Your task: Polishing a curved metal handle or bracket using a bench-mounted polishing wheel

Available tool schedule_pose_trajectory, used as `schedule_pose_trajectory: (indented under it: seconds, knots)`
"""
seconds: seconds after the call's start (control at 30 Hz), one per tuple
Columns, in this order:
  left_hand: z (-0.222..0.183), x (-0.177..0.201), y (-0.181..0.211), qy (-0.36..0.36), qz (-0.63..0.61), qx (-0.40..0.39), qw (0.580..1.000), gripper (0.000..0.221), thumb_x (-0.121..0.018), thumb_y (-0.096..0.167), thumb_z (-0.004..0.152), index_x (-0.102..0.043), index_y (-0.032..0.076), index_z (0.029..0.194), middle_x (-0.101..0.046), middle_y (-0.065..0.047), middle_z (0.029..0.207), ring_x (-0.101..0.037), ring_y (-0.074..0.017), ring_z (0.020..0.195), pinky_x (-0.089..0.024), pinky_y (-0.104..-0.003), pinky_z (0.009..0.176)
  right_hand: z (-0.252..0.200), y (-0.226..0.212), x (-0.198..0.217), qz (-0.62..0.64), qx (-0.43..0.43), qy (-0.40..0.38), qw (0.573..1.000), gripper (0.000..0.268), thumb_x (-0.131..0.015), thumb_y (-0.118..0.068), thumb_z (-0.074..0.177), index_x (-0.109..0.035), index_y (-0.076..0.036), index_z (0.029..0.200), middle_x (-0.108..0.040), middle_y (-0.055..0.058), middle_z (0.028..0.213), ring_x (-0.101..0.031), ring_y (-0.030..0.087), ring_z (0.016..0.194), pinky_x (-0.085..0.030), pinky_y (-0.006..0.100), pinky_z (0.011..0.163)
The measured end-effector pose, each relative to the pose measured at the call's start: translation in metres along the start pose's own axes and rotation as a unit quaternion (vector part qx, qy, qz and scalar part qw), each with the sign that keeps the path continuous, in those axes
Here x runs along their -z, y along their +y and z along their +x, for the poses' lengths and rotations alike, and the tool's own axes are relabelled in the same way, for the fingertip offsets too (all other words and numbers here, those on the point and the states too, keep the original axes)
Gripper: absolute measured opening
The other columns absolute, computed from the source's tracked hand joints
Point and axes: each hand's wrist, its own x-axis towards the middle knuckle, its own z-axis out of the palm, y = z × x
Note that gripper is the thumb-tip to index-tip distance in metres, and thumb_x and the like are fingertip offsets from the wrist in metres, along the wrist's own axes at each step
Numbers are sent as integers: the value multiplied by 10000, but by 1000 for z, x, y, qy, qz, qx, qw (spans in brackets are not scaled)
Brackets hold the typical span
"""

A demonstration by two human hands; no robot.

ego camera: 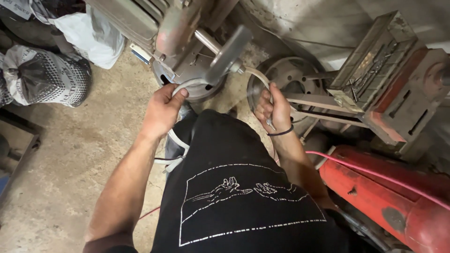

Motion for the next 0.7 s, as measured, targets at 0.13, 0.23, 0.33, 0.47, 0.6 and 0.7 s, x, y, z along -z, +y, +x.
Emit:
schedule_pose_trajectory:
  seconds: [0.13, 0.23, 0.33, 0.47, 0.6, 0.7]
  knots:
    - [-1, 1, -4, 2, 17, 3, 1000, 230, -628, 342, 1015, -755, 173, 1104, -702, -137, 815, -689, -290, 820, -517, -426, 800, -1, 0, -1, -9, -2, 2, 1000, 379, -518, -543, 1013, -441, -237, 802, -237, -106, 492, -208, 52, 344, -235, 182, 359]
    - [-5, 3, 0, -5, 24, 10, 1000, 232, -627, 345, 1016, -757, 173, 1101, -704, -132, 821, -693, -284, 845, -519, -430, 813, 0, 2, 1, -3, -4, 5, 1000, 373, -521, -552, 1008, -450, -247, 806, -226, -108, 502, -206, 46, 351, -237, 182, 360]
    - [-9, 3, 5, -5, 29, 16, 999, 235, -615, 353, 1015, -749, 185, 1109, -695, -126, 806, -693, -290, 860, -519, -435, 840, 1, 2, 7, -6, -8, -2, 1000, 378, -511, -559, 1012, -455, -244, 811, -226, -106, 499, -201, 50, 348, -231, 183, 357]
    - [-7, 1, 4, -5, 42, 24, 999, 230, -618, 358, 1013, -750, 198, 1111, -699, -136, 816, -709, -316, 901, -518, -450, 839, -4, -1, 3, -15, -5, 12, 1000, 380, -523, -547, 1015, -461, -236, 805, -231, -106, 504, -191, 49, 357, -222, 193, 363]
    - [-14, 1, 15, 1, 39, 36, 999, 226, -620, 375, 1005, -751, 221, 1104, -708, -117, 823, -715, -307, 917, -521, -453, 850, -2, -1, 4, -11, -12, 10, 1000, 385, -509, -557, 1010, -447, -236, 807, -220, -104, 508, -197, 61, 357, -238, 193, 360]
    - [-9, 1, 1, 4, 27, 15, 1000, 211, -624, 350, 1004, -756, 202, 1076, -671, -140, 761, -696, -314, 835, -516, -447, 805, -2, -2, 4, -14, -12, 10, 1000, 390, -532, -568, 998, -448, -240, 803, -227, -110, 506, -200, 56, 353, -237, 188, 363]
